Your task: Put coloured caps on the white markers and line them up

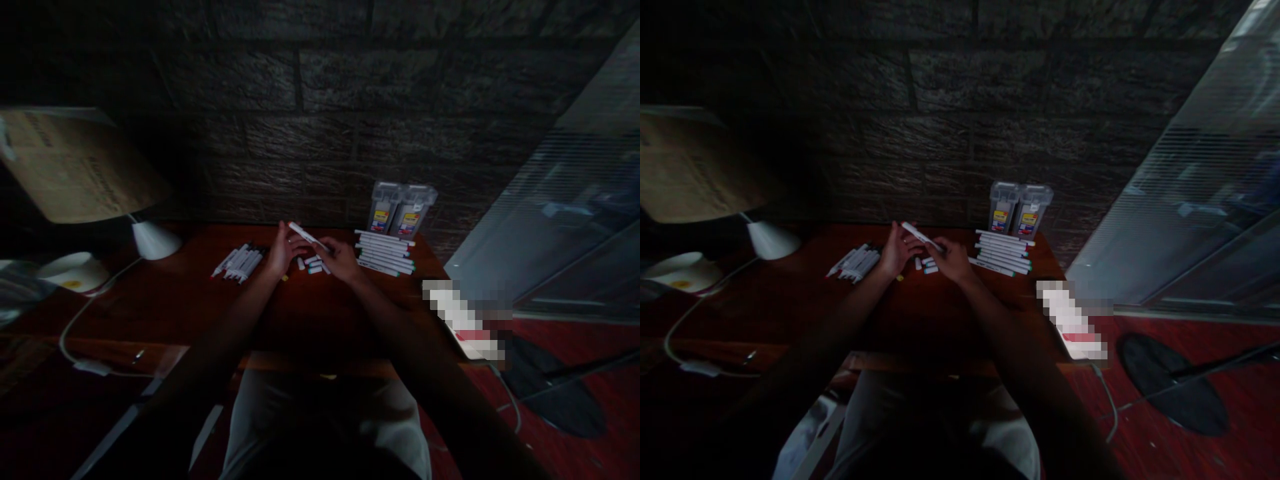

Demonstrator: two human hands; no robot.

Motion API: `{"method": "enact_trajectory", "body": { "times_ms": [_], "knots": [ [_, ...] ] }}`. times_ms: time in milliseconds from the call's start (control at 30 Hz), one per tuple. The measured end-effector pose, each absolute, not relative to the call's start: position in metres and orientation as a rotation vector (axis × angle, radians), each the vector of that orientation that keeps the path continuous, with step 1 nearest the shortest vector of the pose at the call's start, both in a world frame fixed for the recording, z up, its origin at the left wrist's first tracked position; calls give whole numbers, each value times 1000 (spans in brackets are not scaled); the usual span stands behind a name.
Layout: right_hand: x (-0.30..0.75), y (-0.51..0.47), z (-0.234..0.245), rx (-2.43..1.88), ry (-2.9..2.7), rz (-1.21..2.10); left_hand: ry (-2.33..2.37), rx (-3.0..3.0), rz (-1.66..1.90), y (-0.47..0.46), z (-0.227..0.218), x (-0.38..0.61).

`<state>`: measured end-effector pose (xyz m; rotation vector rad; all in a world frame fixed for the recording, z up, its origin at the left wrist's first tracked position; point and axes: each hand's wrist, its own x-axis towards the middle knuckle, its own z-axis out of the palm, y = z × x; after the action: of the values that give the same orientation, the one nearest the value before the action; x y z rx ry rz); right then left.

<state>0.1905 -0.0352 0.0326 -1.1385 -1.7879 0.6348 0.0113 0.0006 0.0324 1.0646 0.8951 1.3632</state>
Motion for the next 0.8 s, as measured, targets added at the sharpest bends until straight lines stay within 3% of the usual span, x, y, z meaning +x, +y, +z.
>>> {"method": "enact_trajectory", "body": {
  "times_ms": [200, 500, 800],
  "knots": [
    [188, -44, 40, -1220, -1912, 488, 1075, 1397, 1587, -2, 28, 9],
    [196, -44, 41, -1200, -2035, 429, 1260, 2016, 1444, -7, 23, 0],
    [198, -43, 42, -1195, -2075, 419, 1271, 2030, 1426, -17, 32, 2]
  ]
}}
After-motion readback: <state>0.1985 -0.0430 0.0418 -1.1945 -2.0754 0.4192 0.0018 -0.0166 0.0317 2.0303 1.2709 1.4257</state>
